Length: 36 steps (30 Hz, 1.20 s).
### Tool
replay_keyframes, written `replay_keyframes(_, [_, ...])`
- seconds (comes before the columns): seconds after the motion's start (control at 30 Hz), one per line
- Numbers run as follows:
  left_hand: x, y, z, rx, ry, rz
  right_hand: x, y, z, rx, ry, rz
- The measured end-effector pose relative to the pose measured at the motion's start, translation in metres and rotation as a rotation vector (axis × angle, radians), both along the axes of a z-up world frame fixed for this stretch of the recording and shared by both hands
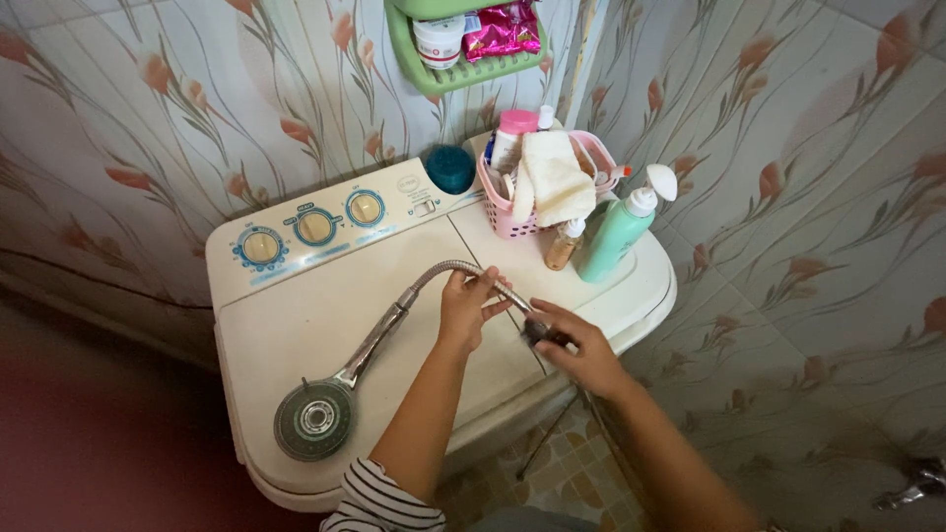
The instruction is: Cleaning and inspecting a shower head and hose, then testing it at a water faucet.
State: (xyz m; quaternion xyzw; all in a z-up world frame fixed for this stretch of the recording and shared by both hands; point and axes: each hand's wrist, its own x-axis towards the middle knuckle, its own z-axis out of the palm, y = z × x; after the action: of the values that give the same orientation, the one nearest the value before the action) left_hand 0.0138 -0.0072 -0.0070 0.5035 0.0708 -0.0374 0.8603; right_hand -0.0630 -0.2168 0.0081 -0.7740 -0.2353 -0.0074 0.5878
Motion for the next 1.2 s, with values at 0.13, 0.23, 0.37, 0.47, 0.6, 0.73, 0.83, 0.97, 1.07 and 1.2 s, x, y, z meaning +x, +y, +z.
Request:
replay_keyframes(0.13, [0.007,0.002,-0.002,-0.049,0.032,0.018,-0.005,0.008,0.017,-0.306,-0.089,-0.017])
replay_keyframes(0.23, [0.012,0.003,-0.006,-0.079,0.032,0.049,-0.001,0.008,0.027,-0.609,-0.074,-0.103])
replay_keyframes(0.37, [0.011,0.005,-0.002,-0.128,0.098,-0.033,0.027,-0.012,0.031,-0.505,0.155,0.102])
replay_keyframes(0.47, [0.019,0.015,-0.021,-0.297,0.027,-0.228,0.050,-0.031,0.031,-0.375,0.240,0.298])
replay_keyframes(0.6, [0.012,0.024,-0.006,-0.270,-0.071,-0.430,0.069,-0.050,0.029,-0.263,0.441,0.407])
replay_keyframes(0.73, [0.003,0.019,0.002,-0.391,-0.210,-0.542,0.089,-0.072,0.008,-0.053,0.490,0.616])
replay_keyframes(0.83, [0.000,0.015,0.005,-0.330,-0.123,-0.489,0.100,-0.082,-0.010,0.189,0.634,0.754])
replay_keyframes(0.97, [0.012,0.011,-0.010,-0.267,-0.177,-0.393,0.105,-0.074,-0.007,0.326,0.643,0.790])
replay_keyframes(1.07, [0.026,0.010,-0.026,-0.202,-0.156,-0.233,0.097,-0.060,0.013,0.224,0.603,0.642])
replay_keyframes(1.2, [0.026,0.009,-0.015,-0.077,-0.138,-0.079,0.091,-0.047,0.015,0.131,0.541,0.336])
